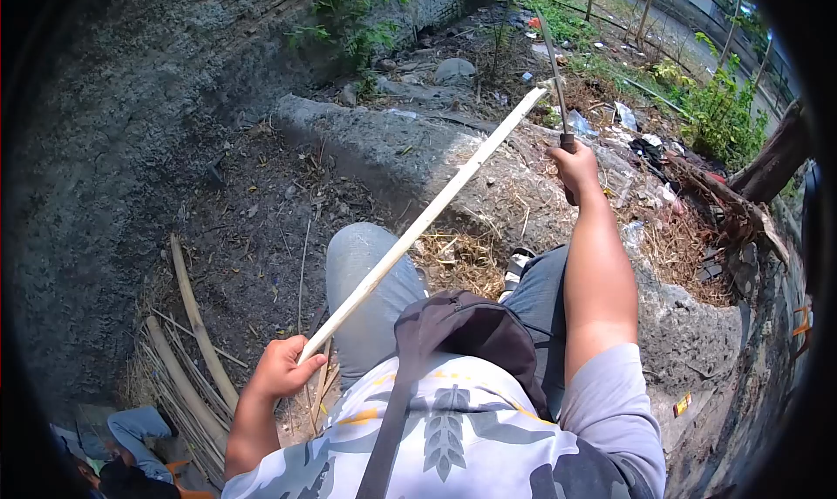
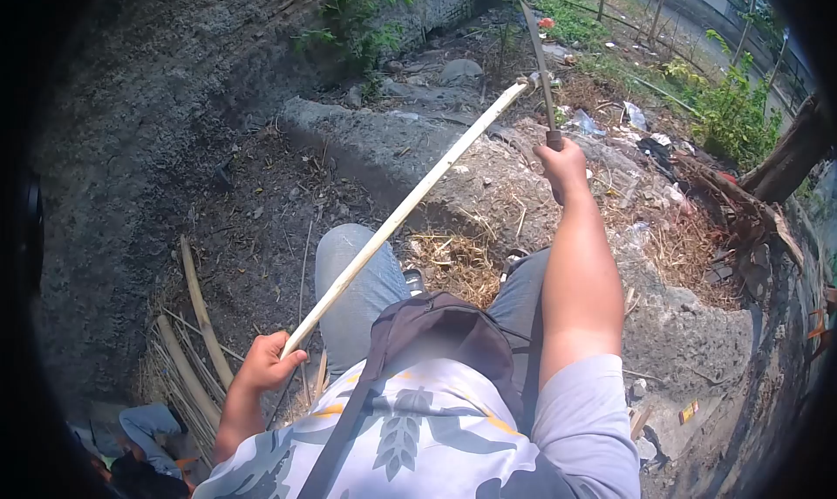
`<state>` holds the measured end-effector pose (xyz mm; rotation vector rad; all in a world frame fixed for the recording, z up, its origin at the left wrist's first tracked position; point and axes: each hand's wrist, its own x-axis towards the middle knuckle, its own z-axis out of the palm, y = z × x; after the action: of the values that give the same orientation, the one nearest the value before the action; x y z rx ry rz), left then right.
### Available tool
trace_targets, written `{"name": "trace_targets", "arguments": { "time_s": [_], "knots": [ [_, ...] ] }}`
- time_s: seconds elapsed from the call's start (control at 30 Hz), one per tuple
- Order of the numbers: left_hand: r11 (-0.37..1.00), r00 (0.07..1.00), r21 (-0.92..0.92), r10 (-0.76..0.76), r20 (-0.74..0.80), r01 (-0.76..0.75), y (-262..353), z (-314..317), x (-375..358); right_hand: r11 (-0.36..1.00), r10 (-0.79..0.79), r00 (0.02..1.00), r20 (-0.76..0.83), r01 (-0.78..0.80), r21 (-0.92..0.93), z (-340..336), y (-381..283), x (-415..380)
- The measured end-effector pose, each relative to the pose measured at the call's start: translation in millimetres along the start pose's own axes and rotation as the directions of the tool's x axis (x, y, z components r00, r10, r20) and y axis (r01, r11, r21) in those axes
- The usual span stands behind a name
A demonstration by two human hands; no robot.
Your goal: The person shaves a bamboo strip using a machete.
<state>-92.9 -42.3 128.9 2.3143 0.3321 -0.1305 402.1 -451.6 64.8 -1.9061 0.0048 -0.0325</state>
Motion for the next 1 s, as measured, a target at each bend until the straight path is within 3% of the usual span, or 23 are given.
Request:
{"name": "trace_targets", "arguments": {
  "time_s": [0.1,0.27,0.47,0.57,0.67,0.77,0.87,1.0],
  "knots": [
    [0.996,0.995,-0.011,-0.088,-0.038,0.087,6.4,6.8,3.5,0.915,0.259,0.963,-0.075,-0.220,0.339,-1.9,10.2,5.2],
    [0.995,0.996,0.077,-0.058,-0.069,0.063,3.6,20.9,18.3,0.723,0.472,0.876,-0.097,-0.321,0.612,-17.2,19.7,16.1],
    [0.989,0.994,0.122,-0.080,-0.073,0.089,19.7,21.5,23.9,0.840,0.323,0.930,-0.177,-0.195,0.507,-11.8,6.8,7.8],
    [0.996,0.990,0.004,-0.085,-0.112,0.086,13.3,30.3,28.4,0.944,0.204,0.961,-0.186,-0.143,0.299,-6.5,-1.7,5.0],
    [0.997,0.991,0.002,-0.073,-0.114,0.074,18.1,32.7,30.9,0.953,0.120,0.983,-0.141,-0.074,0.295,-0.9,-13.5,-5.8],
    [0.978,0.987,0.160,-0.120,-0.109,0.137,26.3,29.4,30.6,0.977,0.023,0.987,-0.157,0.011,0.212,2.2,-11.9,-7.2],
    [0.984,0.980,0.094,-0.137,-0.142,0.152,13.0,33.7,32.4,0.992,-0.094,0.982,-0.161,0.106,0.069,7.6,-13.0,-7.4],
    [0.980,0.967,0.177,-0.045,-0.250,0.091,15.7,51.5,43.3,0.968,-0.196,0.962,0.192,0.159,0.194,13.6,-38.6,-32.9]
  ]
}}
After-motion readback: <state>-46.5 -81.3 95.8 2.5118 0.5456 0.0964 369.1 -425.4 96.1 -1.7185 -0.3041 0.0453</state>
